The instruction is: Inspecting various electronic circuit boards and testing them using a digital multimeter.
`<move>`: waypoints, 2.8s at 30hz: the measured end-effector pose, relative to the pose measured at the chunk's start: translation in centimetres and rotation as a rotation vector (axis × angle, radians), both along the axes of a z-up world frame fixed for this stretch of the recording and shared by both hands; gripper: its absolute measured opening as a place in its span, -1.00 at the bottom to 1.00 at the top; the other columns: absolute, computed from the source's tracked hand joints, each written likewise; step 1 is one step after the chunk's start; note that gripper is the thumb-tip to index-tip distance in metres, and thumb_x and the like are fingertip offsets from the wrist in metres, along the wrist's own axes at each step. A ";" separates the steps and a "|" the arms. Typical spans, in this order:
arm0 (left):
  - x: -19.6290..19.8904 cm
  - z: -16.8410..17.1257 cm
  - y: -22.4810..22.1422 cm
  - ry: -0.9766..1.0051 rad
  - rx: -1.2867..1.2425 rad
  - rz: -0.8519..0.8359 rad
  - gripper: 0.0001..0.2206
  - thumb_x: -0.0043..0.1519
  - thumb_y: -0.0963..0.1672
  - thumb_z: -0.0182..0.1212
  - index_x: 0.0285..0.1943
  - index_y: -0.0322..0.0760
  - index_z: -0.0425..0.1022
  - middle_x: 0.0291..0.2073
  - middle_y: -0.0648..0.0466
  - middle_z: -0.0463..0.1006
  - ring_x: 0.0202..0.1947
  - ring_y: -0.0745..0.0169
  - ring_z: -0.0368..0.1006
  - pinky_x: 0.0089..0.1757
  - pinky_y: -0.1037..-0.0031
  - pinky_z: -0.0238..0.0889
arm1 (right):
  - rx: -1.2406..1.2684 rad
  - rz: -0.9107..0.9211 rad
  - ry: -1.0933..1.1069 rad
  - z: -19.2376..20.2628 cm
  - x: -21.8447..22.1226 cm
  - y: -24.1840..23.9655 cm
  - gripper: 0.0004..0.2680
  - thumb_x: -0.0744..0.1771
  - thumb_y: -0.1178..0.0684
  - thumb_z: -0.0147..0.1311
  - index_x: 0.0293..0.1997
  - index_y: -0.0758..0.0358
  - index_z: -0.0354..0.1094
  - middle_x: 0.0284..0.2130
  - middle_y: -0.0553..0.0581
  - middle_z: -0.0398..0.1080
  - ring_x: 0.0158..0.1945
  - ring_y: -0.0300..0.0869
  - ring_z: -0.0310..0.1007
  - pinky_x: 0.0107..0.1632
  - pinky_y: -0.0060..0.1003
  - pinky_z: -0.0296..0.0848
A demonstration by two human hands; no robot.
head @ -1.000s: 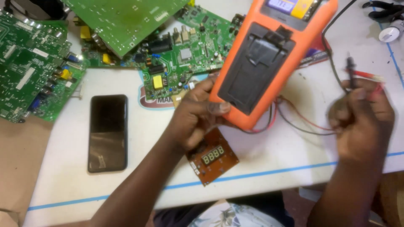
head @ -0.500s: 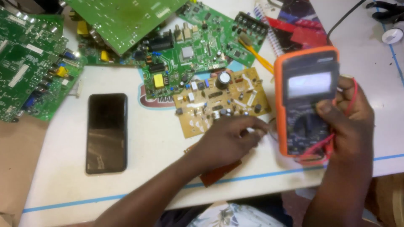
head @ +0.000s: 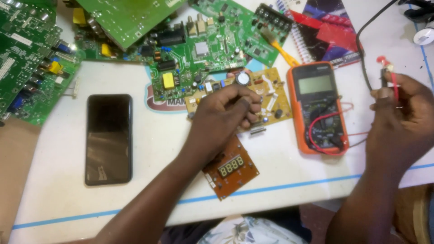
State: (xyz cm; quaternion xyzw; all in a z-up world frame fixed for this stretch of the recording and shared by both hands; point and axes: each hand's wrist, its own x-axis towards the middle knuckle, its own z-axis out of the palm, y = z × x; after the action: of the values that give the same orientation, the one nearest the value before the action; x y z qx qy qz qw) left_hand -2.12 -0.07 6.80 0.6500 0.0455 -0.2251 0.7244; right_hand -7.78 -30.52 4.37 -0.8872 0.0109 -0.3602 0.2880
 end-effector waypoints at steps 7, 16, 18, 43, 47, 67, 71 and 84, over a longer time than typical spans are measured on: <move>-1.5 -1.9 -1.2 -0.317 -0.027 -0.241 -0.77 0.32 -0.10 0.24 0.10 -0.17 0.69 -0.07 0.11 0.78 -0.17 0.37 0.66 -0.16 0.53 0.56 | -0.035 0.199 0.025 5.6 -2.4 5.7 -0.84 0.59 0.59 0.12 0.36 0.76 0.33 0.10 0.56 0.43 0.12 0.17 0.50 0.21 -0.08 0.50; -2.8 -1.4 -2.2 0.078 -0.450 -0.437 -0.43 0.25 0.00 0.25 0.41 -0.39 0.45 0.16 -0.16 0.62 0.05 -0.04 0.63 -0.05 0.28 0.64 | -0.125 0.578 0.691 6.5 -3.0 6.6 -0.70 0.38 -0.01 0.13 0.26 0.15 0.51 0.11 0.11 0.57 0.08 -0.10 0.53 0.09 -0.21 0.43; -2.9 -1.8 -2.6 0.113 -0.374 -0.370 -0.48 0.24 0.01 0.24 0.32 -0.35 0.56 0.09 -0.10 0.68 0.01 0.04 0.65 -0.08 0.36 0.63 | -0.079 0.821 0.740 6.1 -3.2 5.4 -0.67 0.42 -0.03 -0.01 0.35 0.19 0.44 0.33 0.17 0.50 0.43 0.03 0.48 0.37 -0.06 0.37; -2.9 -2.2 -2.3 0.251 -0.427 -0.187 -0.85 0.42 -0.13 0.17 -0.06 -0.37 0.53 -0.68 0.00 0.49 -0.74 0.25 0.40 -0.65 0.52 0.22 | 0.012 -0.175 0.808 3.5 -1.9 2.8 -0.87 0.40 0.03 0.32 0.00 0.18 0.57 -0.28 0.13 0.62 -0.28 -0.12 0.58 -0.20 -0.21 0.50; -2.8 -2.6 -2.4 0.209 -0.362 -0.225 -0.82 0.43 -0.13 0.12 -0.01 -0.37 0.54 -0.60 -0.02 0.54 -0.66 0.27 0.46 -0.59 0.55 0.33 | -0.106 -0.344 0.808 2.5 -1.3 5.6 -0.80 0.39 -0.13 0.38 -0.09 0.11 0.51 -0.30 0.02 0.61 -0.29 -0.10 0.55 -0.20 -0.10 0.41; -2.9 -2.7 -2.6 0.283 -0.389 -0.180 -0.87 0.40 -0.19 0.13 -0.02 -0.41 0.53 -0.52 -0.07 0.56 -0.62 0.26 0.47 -0.54 0.56 0.34 | -0.264 -0.263 0.543 -1.1 -1.4 5.4 -0.80 0.43 0.08 0.16 -0.33 0.16 0.22 -0.57 0.02 0.30 -0.51 -0.08 0.21 -0.35 -0.05 0.18; -2.8 -1.8 -2.2 0.266 -0.337 -0.202 -0.87 0.42 -0.19 0.09 -0.03 -0.39 0.53 -0.51 -0.05 0.56 -0.59 0.25 0.47 -0.49 0.53 0.36 | -0.138 -0.229 0.616 0.2 -1.4 5.3 -0.87 0.45 0.06 0.17 -0.24 0.15 0.35 -0.44 0.05 0.48 -0.42 -0.11 0.40 -0.32 -0.10 0.29; -2.1 -0.7 -1.4 0.175 -0.234 -0.188 -0.84 0.40 -0.09 0.17 -0.05 -0.26 0.57 -0.52 0.07 0.58 -0.64 0.42 0.39 -0.53 0.61 0.10 | -0.014 -0.311 0.803 1.9 -2.0 4.8 -0.80 0.35 -0.07 0.44 -0.07 0.13 0.51 -0.29 -0.01 0.52 -0.32 -0.19 0.44 -0.18 -0.21 0.39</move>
State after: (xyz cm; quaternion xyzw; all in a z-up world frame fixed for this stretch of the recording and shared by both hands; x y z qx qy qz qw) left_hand -4.25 -1.44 6.12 0.5403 0.0211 -0.3515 0.7643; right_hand -9.82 -25.72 6.28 -0.9467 0.2533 -0.0254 0.1972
